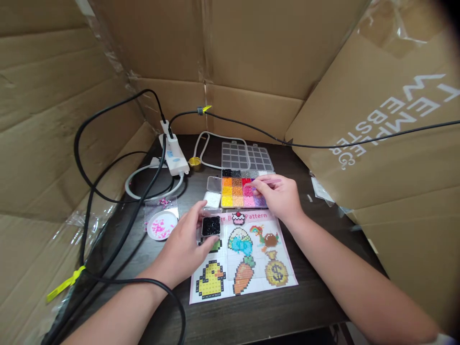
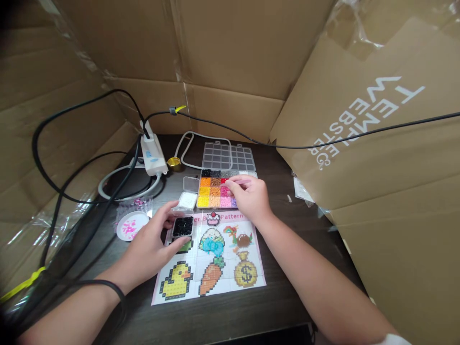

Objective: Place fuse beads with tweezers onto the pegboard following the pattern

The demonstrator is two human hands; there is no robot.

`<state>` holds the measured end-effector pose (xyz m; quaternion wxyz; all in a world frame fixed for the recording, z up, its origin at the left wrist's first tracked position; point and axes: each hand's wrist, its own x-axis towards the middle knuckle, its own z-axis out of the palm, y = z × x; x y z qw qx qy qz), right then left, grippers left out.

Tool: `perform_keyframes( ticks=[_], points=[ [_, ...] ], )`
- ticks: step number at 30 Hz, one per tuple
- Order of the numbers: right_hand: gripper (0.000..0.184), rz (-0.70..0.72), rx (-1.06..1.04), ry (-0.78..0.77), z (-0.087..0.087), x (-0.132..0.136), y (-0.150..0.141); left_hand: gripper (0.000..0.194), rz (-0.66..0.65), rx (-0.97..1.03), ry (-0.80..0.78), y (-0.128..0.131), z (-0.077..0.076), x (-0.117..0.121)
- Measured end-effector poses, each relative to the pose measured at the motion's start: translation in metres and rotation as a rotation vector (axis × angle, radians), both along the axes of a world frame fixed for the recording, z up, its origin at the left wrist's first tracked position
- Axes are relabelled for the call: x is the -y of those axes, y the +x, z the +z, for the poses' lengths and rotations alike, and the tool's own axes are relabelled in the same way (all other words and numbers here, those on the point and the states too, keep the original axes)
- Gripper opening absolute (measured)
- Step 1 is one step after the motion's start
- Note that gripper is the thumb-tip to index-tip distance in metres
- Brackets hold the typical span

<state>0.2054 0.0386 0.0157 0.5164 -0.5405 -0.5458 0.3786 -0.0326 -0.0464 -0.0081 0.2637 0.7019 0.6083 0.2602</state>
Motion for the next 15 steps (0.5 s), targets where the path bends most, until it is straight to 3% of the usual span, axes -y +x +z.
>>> perform_keyframes(
  ticks=[4,8,11,15],
  points=[
    [0.018,0.007,-0.046,0.002,0.004,0.011,0.019,0.071,0.008,-0.015,0.002,0.0,0.0,0.0],
    [0.021,0.025,-0.331,-0.086,0.001,0.017,0.03,0.071,0.009,-0.014,0.009,0.0,-0.002,0.0],
    [0.024,-0.041,-0.519,-0.207,-0.002,0.012,0.024,0.072,0.006,-0.014,0.012,0.0,-0.003,-0.001],
    [0.015,-0.118,-0.52,-0.272,-0.006,0.003,0.005,0.072,0.01,-0.021,0.01,0.001,-0.002,-0.001]
  ],
)
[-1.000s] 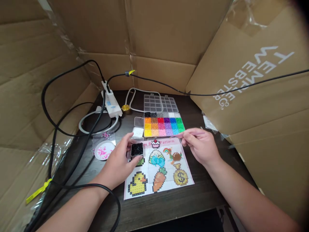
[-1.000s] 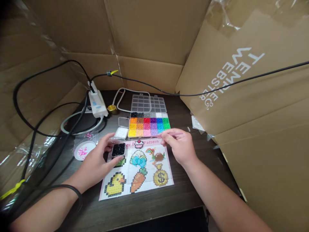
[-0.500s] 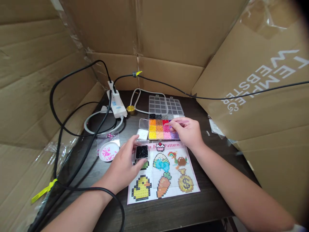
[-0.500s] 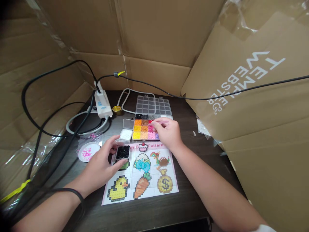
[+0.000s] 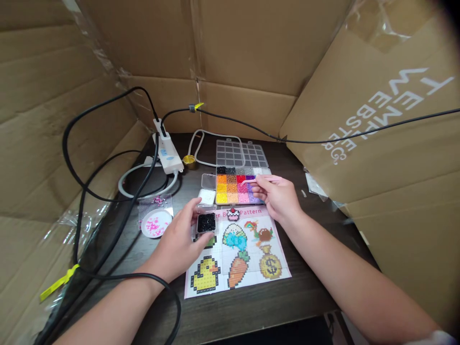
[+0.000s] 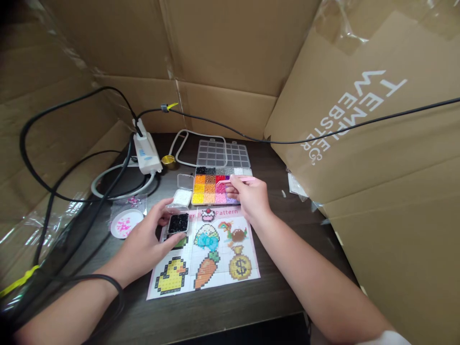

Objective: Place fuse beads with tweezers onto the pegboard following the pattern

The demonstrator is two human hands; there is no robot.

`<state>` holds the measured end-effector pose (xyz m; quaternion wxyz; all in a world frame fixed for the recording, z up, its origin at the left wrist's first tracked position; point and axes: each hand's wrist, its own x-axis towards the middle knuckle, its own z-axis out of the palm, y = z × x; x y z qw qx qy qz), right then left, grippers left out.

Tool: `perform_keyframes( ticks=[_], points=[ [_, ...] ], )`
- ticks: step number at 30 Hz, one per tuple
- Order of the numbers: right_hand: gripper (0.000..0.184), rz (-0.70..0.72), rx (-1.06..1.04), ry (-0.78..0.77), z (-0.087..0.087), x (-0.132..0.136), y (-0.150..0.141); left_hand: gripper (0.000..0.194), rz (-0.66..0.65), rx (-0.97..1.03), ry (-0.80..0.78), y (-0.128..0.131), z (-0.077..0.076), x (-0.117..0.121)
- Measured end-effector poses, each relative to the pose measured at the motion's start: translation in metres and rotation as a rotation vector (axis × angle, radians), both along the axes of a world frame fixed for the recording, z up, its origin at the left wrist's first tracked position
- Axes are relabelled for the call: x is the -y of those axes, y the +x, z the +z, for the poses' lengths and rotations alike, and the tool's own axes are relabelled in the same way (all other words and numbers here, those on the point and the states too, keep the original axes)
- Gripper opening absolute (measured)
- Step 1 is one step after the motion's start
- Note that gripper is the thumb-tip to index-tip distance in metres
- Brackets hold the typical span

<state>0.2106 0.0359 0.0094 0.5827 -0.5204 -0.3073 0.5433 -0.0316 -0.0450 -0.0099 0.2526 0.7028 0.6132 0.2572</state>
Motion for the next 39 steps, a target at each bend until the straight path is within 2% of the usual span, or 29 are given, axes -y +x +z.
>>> perform_keyframes(
  ticks=[4,8,14,18,22,25,29,34,39],
  points=[
    [0.014,0.004,0.079,-0.005,-0.009,-0.002,-0.014,0.073,0.004,-0.007,0.001,0.001,0.0,0.001],
    [0.018,0.04,0.143,0.022,-0.015,0.001,-0.015,0.072,-0.007,-0.006,0.001,0.001,-0.001,0.002],
    [0.016,0.023,0.162,0.056,-0.008,0.004,-0.013,0.073,-0.01,-0.008,-0.005,0.001,0.001,0.001],
    [0.016,0.031,0.218,0.176,0.005,0.019,0.003,0.073,-0.02,-0.006,-0.013,0.001,0.001,0.001],
    [0.009,0.122,0.439,0.336,0.01,0.054,0.04,0.074,-0.024,-0.008,-0.001,0.002,0.001,0.0],
    [0.006,0.262,0.48,0.329,0.003,0.083,0.063,0.074,-0.035,-0.007,0.006,0.002,0.0,0.0],
    [0.008,0.366,0.493,0.31,-0.011,0.108,0.068,0.075,-0.043,0.0,0.011,0.003,0.0,-0.002],
    [0.007,0.353,0.518,0.302,-0.023,0.112,0.065,0.076,-0.048,0.023,0.004,0.002,-0.001,-0.002],
    [0.008,0.354,0.561,0.281,-0.025,0.111,0.067,0.077,-0.047,0.037,0.0,0.001,-0.001,-0.002]
  ],
)
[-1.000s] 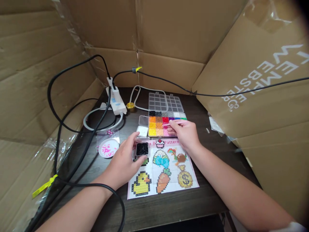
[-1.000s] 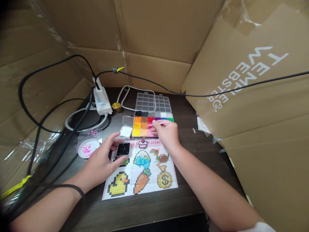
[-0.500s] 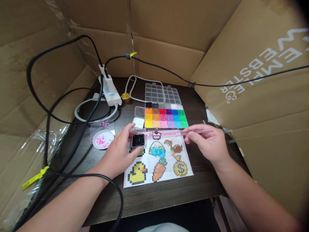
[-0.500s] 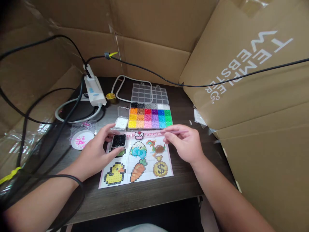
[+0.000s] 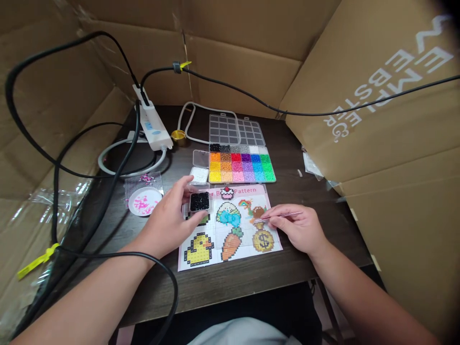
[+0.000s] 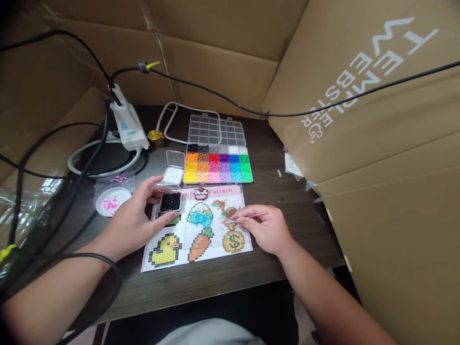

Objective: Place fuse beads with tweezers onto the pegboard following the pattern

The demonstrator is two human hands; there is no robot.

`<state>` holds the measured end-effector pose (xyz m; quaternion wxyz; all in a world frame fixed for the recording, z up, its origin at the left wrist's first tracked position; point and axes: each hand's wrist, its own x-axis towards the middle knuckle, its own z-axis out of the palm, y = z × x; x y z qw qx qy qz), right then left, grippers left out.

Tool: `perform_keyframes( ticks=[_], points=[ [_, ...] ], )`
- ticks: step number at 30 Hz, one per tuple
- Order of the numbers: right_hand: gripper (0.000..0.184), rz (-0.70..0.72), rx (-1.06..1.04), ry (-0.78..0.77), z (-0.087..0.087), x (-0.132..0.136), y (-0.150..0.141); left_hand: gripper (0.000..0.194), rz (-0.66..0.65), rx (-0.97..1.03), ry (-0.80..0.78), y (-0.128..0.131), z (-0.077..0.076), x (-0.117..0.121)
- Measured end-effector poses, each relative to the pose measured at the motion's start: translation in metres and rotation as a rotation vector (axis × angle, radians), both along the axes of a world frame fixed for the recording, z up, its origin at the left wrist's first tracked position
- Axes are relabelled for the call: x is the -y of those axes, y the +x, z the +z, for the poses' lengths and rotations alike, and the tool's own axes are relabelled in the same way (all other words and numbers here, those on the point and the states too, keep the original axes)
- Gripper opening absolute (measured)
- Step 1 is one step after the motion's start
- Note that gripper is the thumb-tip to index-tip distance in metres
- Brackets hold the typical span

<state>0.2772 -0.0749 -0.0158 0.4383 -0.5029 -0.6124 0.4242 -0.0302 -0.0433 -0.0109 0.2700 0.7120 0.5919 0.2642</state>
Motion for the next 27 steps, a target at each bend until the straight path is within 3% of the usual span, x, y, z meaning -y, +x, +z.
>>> perform_keyframes(
  ticks=[20,27],
  points=[
    [0.007,-0.012,0.015,-0.059,0.0,0.0,0.002,0.078,0.008,-0.025,-0.003,0.0,0.0,0.001],
    [0.015,-0.08,-0.177,-0.065,0.001,-0.01,0.004,0.076,0.0,-0.053,0.009,0.0,0.002,0.001]
  ],
)
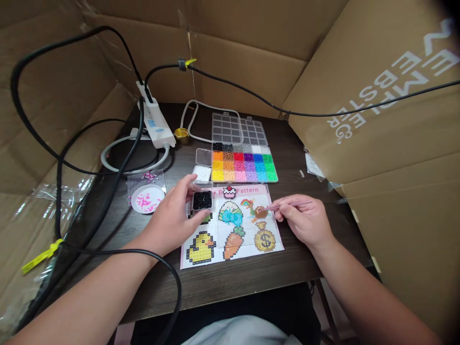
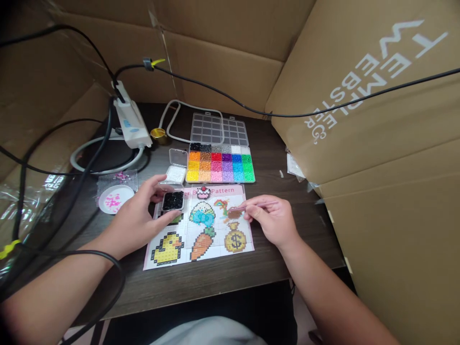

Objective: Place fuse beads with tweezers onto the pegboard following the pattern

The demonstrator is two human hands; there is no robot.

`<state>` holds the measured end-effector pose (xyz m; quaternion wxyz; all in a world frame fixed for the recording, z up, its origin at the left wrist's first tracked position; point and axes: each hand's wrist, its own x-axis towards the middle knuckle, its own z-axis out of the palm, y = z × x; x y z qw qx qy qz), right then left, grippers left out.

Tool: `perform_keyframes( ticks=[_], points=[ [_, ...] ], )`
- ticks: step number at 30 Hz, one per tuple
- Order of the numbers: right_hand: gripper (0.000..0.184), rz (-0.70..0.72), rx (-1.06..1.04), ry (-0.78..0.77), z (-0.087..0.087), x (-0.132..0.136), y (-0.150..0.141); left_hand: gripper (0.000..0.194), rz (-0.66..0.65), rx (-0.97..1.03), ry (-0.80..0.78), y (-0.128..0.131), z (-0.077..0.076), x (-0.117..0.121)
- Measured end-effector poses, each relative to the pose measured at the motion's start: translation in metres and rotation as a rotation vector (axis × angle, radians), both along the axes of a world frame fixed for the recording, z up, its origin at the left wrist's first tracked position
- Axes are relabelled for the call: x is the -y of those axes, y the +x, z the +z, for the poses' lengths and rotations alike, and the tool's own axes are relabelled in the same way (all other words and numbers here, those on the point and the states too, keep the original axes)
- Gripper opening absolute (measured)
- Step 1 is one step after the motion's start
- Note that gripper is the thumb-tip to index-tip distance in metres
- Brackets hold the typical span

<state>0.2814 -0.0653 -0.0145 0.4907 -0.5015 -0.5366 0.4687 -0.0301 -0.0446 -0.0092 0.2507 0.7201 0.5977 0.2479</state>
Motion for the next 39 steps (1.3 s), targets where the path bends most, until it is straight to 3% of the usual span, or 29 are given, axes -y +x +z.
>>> perform_keyframes(
  ticks=[3,7,13,22,39],
  points=[
    [0.018,-0.047,-0.087,0.014,0.014,-0.023,-0.011,0.076,0.0,-0.012,-0.005,0.001,0.0,0.0],
    [0.02,-0.048,-0.033,0.053,0.028,-0.064,-0.037,0.073,0.005,-0.005,0.0,0.002,0.001,0.001],
    [0.016,-0.096,0.045,0.094,0.024,-0.104,-0.07,0.072,0.005,-0.004,0.007,0.0,0.0,0.001],
    [0.019,-0.106,0.075,0.016,0.012,-0.106,-0.077,0.07,-0.008,0.015,0.023,0.002,-0.001,0.001],
    [0.02,-0.114,0.031,0.083,0.018,-0.102,-0.066,0.072,-0.01,-0.002,0.002,0.001,0.0,0.002]
  ],
)
